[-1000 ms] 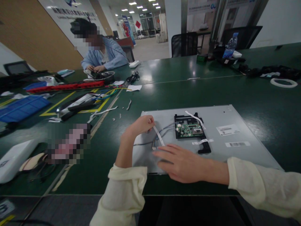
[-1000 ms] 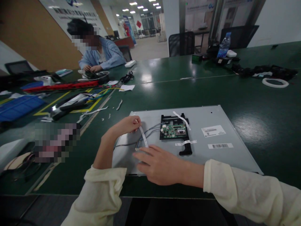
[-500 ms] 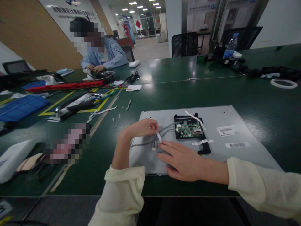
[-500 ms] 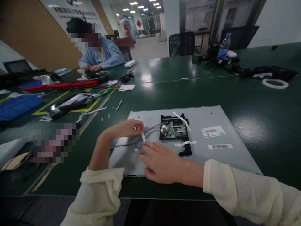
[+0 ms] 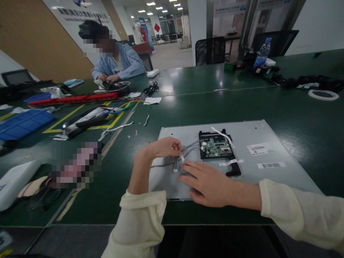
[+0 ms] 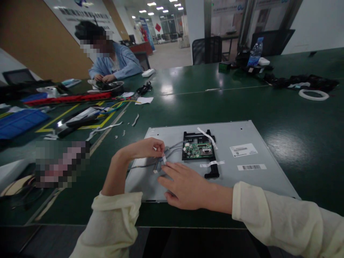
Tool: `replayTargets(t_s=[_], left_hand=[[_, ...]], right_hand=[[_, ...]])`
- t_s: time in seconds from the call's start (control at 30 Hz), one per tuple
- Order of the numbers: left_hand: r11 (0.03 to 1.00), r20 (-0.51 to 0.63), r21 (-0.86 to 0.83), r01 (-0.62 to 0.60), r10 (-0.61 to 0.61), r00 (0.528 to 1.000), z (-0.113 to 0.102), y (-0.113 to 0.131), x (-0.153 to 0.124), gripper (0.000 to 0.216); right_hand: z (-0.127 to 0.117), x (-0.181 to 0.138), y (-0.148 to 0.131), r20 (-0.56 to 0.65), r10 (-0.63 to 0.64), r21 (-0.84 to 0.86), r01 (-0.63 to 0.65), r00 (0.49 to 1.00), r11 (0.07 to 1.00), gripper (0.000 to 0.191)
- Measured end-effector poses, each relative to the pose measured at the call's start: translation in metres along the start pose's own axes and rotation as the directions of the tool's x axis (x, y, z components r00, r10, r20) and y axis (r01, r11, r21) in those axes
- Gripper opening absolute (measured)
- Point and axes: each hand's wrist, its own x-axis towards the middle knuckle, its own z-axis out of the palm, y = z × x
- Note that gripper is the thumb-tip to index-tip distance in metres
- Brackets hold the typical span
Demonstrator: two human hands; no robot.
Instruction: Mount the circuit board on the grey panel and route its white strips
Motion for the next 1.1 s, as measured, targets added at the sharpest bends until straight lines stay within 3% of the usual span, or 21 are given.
replayTargets(t_s=[0.17,0.3,0.43,0.63,0.8,1.0,1.1], left_hand=[[0.996,-0.054,0.025,-0.090,0.091,0.994,0.001,0.011,-0.002,0.013],[0.982,-0.336,0.046,-0.182,0.186,0.923,0.003,0.019,0.005,0.016],[0.979,-0.527,0.185,-0.080,0.168,0.833,0.004,0.016,0.010,0.021],[0.923,-0.606,0.359,0.137,0.119,0.786,0.003,0.012,0.008,0.030],[0.877,-0.654,0.381,0.291,0.034,0.756,0.001,0.017,0.006,0.032],[0.879,-0.728,0.379,0.289,0.091,0.679,0.003,0.019,0.007,0.028],[0.877,-0.734,0.385,0.288,0.101,0.672,0.004,0.020,0.006,0.027]], right_hand=[[-0.001,0.000,0.000,0.002,-0.007,0.006,0.007,1.000,1.000,0.043],[-0.003,0.000,0.000,0.011,-0.011,0.011,0.010,1.000,1.000,0.041],[-0.005,0.001,0.000,0.014,-0.007,0.021,0.007,1.000,1.000,0.041],[-0.012,0.002,0.000,0.085,-0.113,0.034,0.110,0.990,0.993,0.051],[-0.015,0.002,-0.001,0.122,-0.082,0.040,0.078,0.989,0.996,0.050],[-0.014,0.006,0.008,0.088,-0.016,0.020,0.014,0.996,1.000,0.048],[-0.014,0.010,0.022,0.057,0.038,-0.001,-0.038,0.998,0.999,0.049]])
